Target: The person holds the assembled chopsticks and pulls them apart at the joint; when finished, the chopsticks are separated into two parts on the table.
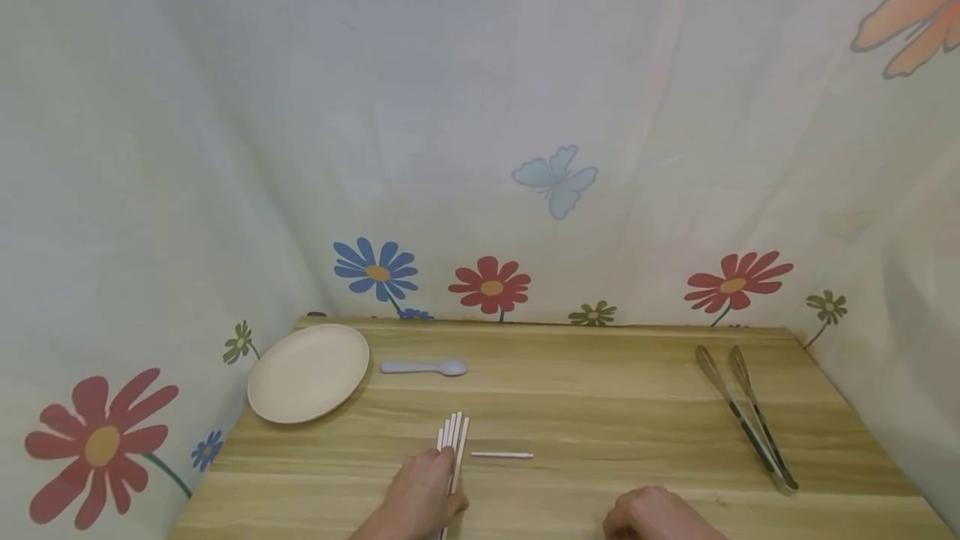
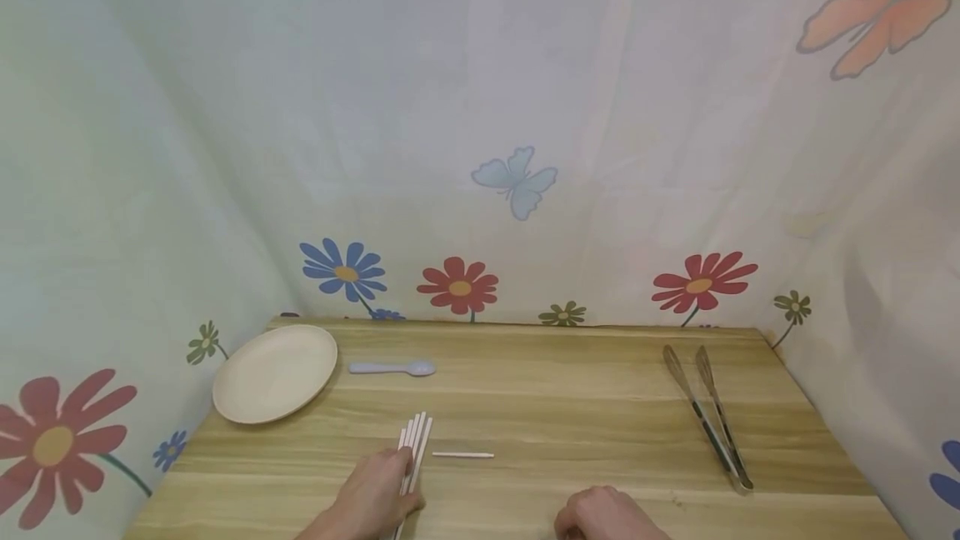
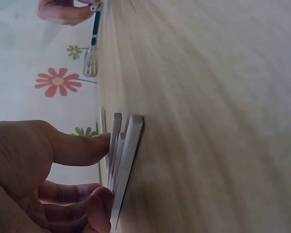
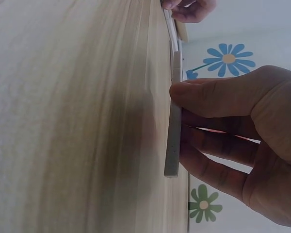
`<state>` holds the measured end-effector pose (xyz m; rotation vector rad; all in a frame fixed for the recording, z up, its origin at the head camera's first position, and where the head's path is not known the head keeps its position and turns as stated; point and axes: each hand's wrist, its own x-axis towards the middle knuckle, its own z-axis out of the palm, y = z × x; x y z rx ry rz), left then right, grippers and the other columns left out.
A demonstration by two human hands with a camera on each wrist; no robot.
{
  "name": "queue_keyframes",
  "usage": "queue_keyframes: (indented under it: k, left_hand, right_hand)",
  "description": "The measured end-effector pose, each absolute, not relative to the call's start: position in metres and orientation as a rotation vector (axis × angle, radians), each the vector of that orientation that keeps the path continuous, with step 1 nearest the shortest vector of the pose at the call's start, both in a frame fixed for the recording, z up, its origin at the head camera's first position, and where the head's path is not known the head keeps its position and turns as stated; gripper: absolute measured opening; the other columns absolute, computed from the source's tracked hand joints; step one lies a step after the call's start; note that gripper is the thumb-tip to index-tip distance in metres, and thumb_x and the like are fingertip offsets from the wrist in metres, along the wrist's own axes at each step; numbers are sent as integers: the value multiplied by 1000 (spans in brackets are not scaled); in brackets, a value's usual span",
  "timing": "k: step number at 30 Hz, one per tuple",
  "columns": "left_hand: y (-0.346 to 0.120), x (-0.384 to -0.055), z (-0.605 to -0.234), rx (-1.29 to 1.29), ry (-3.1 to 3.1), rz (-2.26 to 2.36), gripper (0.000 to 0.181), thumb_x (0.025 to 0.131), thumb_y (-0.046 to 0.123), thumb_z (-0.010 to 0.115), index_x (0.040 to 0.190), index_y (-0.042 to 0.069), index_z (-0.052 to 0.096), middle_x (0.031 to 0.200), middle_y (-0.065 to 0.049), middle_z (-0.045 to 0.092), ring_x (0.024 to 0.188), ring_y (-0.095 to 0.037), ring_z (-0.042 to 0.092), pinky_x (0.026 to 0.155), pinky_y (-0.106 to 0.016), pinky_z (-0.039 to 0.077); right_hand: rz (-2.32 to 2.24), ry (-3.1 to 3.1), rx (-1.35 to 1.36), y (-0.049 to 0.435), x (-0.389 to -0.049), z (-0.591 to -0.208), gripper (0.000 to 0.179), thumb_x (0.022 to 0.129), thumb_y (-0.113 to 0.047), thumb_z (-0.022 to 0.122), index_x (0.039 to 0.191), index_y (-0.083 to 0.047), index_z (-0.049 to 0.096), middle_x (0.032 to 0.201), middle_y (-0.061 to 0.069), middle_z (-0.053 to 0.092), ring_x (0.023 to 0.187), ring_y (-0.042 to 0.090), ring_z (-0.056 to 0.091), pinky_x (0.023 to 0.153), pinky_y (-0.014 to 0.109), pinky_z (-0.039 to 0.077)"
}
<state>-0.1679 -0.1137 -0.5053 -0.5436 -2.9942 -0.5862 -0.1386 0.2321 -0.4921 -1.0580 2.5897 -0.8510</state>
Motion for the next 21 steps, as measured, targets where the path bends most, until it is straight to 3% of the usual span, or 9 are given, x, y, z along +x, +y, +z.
queue_keyframes:
  k: [14,21]
  left_hand:
    - [-114,-168,-504,-462,-3031,-554,34,68,28,84,75,13,53,66,2,52,54,-14,50,46,-31,39]
    - [-117,-168,-505,-423,-3080,-598,34,70,30,82,74,13,54,64,3,49,53,-12,45,45,-27,37]
  right_hand:
    - [-812,2590,-996,230,-140,-494,14,82,-34,72,80,-20,75,71,-24,58,65,-9,50,55,18,43]
    - [-777,2632,-1035,230,-139,-498,14,81,-34,73,77,-22,75,69,-25,56,64,-10,48,54,16,41]
